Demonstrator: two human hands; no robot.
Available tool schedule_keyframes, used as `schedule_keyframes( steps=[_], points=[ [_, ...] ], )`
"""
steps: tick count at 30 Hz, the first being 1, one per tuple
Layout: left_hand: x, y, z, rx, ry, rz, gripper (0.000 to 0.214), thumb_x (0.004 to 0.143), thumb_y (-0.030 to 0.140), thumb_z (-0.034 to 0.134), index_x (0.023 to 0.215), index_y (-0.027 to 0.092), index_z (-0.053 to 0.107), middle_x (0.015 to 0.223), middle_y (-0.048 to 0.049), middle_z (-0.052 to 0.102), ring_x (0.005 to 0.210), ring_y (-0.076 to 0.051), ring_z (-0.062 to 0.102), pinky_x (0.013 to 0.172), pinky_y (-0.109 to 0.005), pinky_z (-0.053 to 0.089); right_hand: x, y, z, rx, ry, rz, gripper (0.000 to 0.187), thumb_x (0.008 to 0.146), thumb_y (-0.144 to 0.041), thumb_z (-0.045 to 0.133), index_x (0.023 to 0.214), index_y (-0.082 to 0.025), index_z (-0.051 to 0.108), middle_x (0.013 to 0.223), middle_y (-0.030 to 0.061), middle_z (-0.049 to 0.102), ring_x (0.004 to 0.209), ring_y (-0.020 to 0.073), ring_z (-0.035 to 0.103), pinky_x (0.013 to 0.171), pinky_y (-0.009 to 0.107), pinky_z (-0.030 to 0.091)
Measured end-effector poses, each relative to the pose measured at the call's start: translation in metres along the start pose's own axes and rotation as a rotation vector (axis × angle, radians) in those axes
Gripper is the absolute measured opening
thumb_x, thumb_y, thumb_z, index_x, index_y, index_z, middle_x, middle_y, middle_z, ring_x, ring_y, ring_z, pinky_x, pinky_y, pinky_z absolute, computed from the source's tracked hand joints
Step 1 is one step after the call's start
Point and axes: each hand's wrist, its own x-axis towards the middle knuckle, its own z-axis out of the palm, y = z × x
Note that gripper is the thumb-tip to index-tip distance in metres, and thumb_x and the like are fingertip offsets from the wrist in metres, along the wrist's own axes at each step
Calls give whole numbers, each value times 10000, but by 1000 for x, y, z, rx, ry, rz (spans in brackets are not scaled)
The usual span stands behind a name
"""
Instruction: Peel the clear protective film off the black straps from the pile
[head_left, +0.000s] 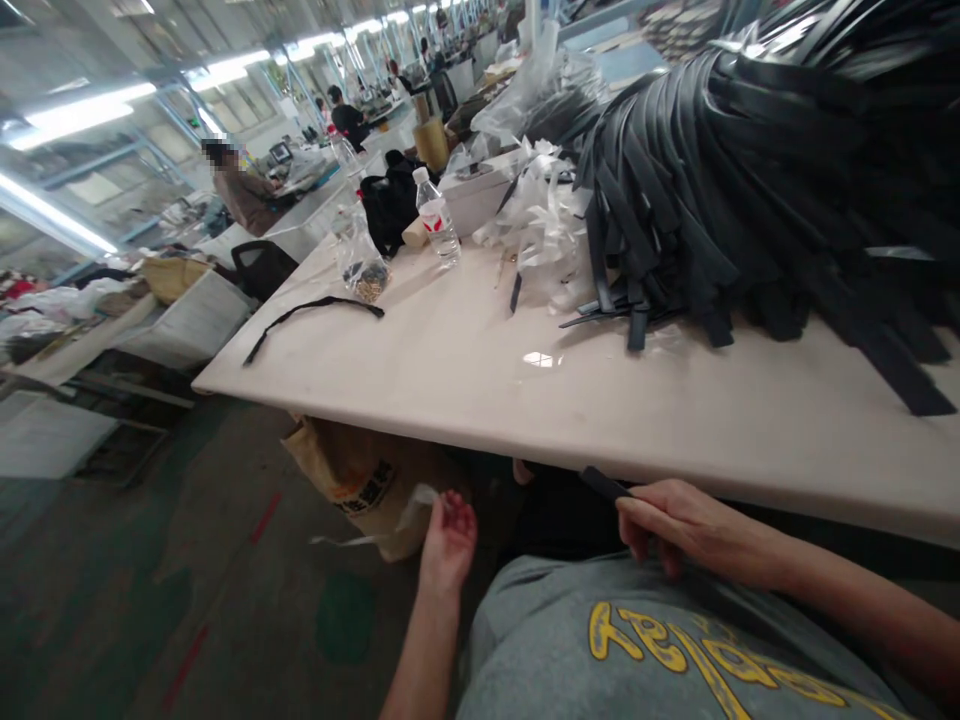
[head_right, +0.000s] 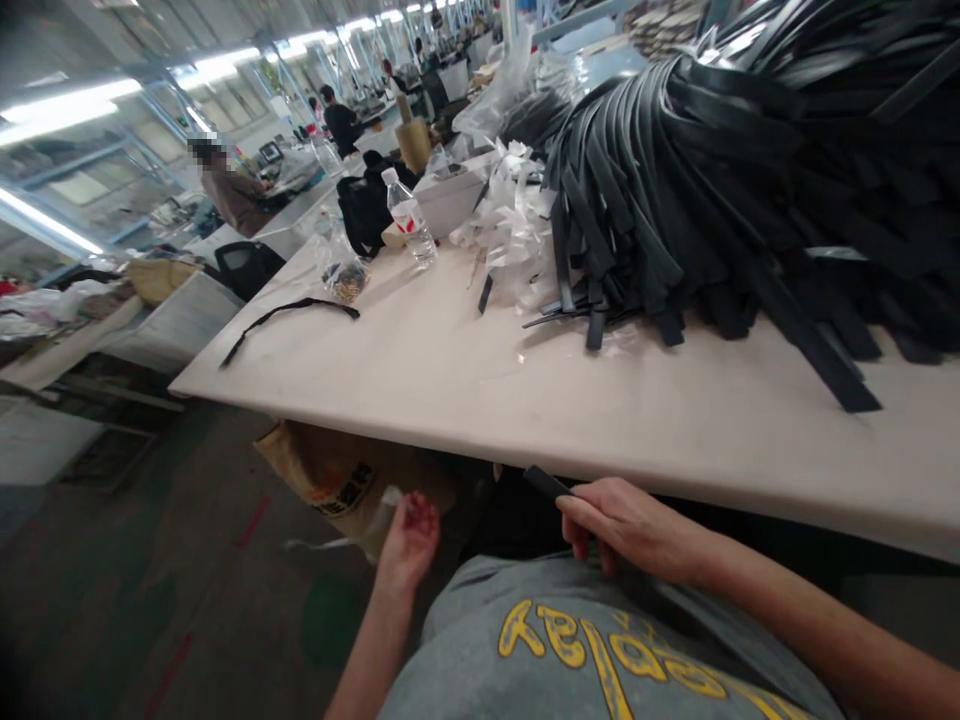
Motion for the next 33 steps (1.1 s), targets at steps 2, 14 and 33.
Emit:
schedule_keyframes(
  steps=[2, 14, 33],
  points=[
    [-10, -25, 27, -48, -45, -90, 235, 962, 186, 518, 763, 134, 632, 735, -13, 697, 643, -114, 698, 648, -267, 593, 13, -11, 9, -116, -48, 25, 555, 944, -609, 363, 755, -148, 608, 726, 59, 674, 501, 130, 586, 495, 226, 432],
    [-52, -43, 64, -185, -187, -272, 163, 947, 265, 558, 902, 166, 680, 859, -23, 747, 793, -168, 735, 666, -270, 603, 59, -61, 43, -525, -28, -4, 511, 997, -392, 316, 688, -156, 647, 678, 71, 708, 521, 151, 626, 559, 234, 425],
    [-48, -55, 58, -134, -271, -252, 190, 945, 231, 567, 885, 110, 700, 827, -60, 735, 736, -132, 705, 678, -225, 576, 84, -62, 46, -432, -82, 35, 544, 999, -444, 260, 773, -134, 646, 744, 87, 708, 469, 140, 591, 496, 242, 440]
  ],
)
